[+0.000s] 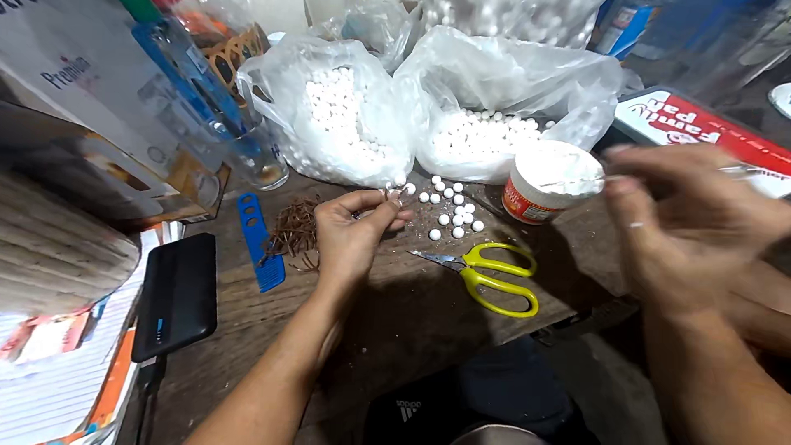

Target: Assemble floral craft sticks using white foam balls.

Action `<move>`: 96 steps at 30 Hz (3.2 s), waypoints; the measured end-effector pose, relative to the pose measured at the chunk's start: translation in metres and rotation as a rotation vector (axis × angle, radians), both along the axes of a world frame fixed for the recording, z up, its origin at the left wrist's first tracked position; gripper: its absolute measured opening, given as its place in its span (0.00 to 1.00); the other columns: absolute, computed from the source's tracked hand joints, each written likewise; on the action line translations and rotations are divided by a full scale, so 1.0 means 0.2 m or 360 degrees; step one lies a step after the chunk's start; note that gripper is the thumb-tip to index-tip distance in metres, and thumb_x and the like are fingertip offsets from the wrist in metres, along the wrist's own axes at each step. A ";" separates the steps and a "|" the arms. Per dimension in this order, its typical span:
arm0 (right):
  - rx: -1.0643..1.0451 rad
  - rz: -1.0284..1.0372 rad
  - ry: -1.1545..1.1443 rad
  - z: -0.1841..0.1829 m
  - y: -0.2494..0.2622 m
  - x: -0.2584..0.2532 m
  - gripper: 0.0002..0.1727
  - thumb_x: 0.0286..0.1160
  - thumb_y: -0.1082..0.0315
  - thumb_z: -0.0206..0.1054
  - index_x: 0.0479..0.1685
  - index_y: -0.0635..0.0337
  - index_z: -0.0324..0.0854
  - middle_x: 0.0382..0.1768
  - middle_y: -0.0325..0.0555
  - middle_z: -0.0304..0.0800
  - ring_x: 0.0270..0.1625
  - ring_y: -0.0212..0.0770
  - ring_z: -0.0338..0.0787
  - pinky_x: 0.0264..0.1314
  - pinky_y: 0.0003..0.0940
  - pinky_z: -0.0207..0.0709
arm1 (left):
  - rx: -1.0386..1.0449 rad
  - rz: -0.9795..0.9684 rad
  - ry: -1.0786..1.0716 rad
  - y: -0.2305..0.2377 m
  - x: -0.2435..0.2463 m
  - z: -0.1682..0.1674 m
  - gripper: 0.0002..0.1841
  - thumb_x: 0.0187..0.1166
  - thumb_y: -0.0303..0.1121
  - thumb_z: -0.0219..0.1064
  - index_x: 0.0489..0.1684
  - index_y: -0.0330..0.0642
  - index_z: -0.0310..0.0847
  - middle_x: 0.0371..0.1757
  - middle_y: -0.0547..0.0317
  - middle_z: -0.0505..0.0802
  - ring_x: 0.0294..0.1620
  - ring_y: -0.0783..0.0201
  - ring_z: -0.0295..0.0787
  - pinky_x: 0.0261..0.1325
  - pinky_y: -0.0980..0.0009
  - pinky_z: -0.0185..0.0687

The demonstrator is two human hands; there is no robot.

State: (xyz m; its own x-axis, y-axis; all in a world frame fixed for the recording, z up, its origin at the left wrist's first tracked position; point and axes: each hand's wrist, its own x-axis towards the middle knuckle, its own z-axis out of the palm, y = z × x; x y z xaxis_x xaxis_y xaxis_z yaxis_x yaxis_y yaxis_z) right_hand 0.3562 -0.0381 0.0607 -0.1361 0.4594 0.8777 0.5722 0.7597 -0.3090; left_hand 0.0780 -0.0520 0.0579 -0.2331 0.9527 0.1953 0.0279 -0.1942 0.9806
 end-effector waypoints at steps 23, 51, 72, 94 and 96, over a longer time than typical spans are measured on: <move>-0.0973 0.0086 -0.0732 0.02 0.51 -0.50 0.11 0.72 0.76 0.71 0.50 0.70 0.90 0.42 0.62 0.91 0.45 0.58 0.91 0.53 0.58 0.81 | 0.0029 0.0062 -0.0066 0.04 -0.01 -0.06 0.07 0.75 0.16 0.69 0.33 0.38 0.87 0.31 0.63 0.95 0.28 0.69 0.95 0.37 0.73 0.95; -0.1564 0.1088 0.0600 0.01 0.35 -0.54 0.12 0.66 0.86 0.69 0.38 0.61 0.90 0.30 0.34 0.94 0.31 0.26 0.92 0.39 0.21 0.89 | 0.0581 0.0272 0.0631 0.05 0.00 -0.11 0.02 0.70 0.19 0.72 0.34 0.29 0.89 0.36 0.54 0.92 0.35 0.80 0.90 0.40 0.85 0.87; -0.1252 0.1068 0.0305 0.00 0.35 -0.53 0.10 0.62 0.83 0.74 0.39 0.62 0.91 0.32 0.33 0.94 0.33 0.22 0.90 0.42 0.18 0.88 | 0.0640 0.0287 0.0785 0.06 -0.01 -0.14 0.02 0.68 0.20 0.71 0.32 0.31 0.90 0.33 0.54 0.91 0.33 0.80 0.88 0.38 0.87 0.83; -0.1247 0.0996 0.0214 -0.01 0.31 -0.54 0.05 0.69 0.80 0.74 0.40 0.63 0.92 0.30 0.35 0.93 0.27 0.22 0.89 0.33 0.17 0.86 | 0.0628 0.0313 0.0791 0.06 0.00 -0.15 0.02 0.69 0.20 0.71 0.32 0.30 0.88 0.32 0.57 0.90 0.27 0.84 0.83 0.33 0.89 0.79; -0.1257 0.0999 0.0193 0.00 0.31 -0.54 0.07 0.68 0.80 0.74 0.41 0.62 0.92 0.29 0.35 0.92 0.25 0.22 0.87 0.31 0.16 0.84 | 0.0618 0.0306 0.0764 0.06 0.00 -0.15 0.02 0.69 0.20 0.71 0.32 0.30 0.88 0.32 0.57 0.90 0.27 0.84 0.84 0.33 0.89 0.80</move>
